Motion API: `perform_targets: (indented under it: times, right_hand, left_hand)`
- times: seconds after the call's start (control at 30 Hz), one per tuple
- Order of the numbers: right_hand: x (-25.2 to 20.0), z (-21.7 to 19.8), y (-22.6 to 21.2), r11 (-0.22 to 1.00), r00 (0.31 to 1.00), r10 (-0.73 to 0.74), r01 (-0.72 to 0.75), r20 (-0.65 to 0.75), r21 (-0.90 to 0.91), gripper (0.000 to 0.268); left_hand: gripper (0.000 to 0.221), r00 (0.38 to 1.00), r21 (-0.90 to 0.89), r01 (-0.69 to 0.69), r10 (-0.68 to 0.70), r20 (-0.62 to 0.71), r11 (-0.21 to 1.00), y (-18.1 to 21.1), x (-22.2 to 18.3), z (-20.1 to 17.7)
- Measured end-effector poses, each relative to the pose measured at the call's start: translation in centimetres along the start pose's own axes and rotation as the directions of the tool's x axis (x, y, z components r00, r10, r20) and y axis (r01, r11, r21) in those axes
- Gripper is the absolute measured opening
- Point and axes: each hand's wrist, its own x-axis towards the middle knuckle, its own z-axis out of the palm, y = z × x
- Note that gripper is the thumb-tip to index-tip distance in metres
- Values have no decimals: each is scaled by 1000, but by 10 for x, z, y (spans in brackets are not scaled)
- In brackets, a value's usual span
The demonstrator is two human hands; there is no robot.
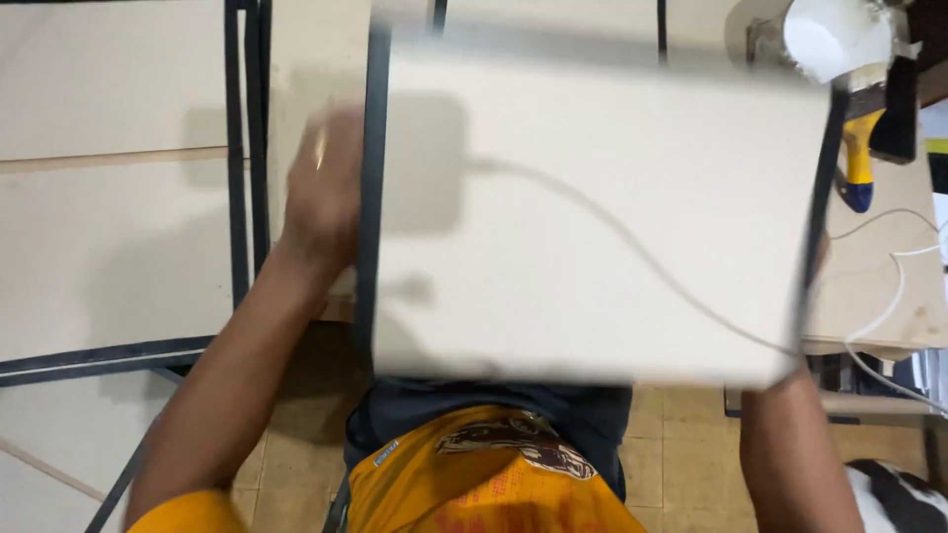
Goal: Applying glue to the edges of folder components and assembling them onto a backing sheet.
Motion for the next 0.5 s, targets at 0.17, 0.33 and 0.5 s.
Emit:
perform_targets:
  times: [0.17, 0.33, 0.5]
  right_hand:
    - [28, -11, -88, 819, 968, 250, -198, -25, 539, 16]
    - [14, 22, -8, 805, 889, 446, -449, 104, 387, 36]
    - [-20, -19, 5, 830, 908, 417, -366, 31, -420, 39]
  left_hand:
    - [21, 542, -617, 786, -501, 675, 19, -1, 116, -27]
    - [48, 225, -238, 971, -491, 842, 37, 1, 40, 35]
    - [65, 669, -325, 721, -490, 559, 613, 36, 65, 10]
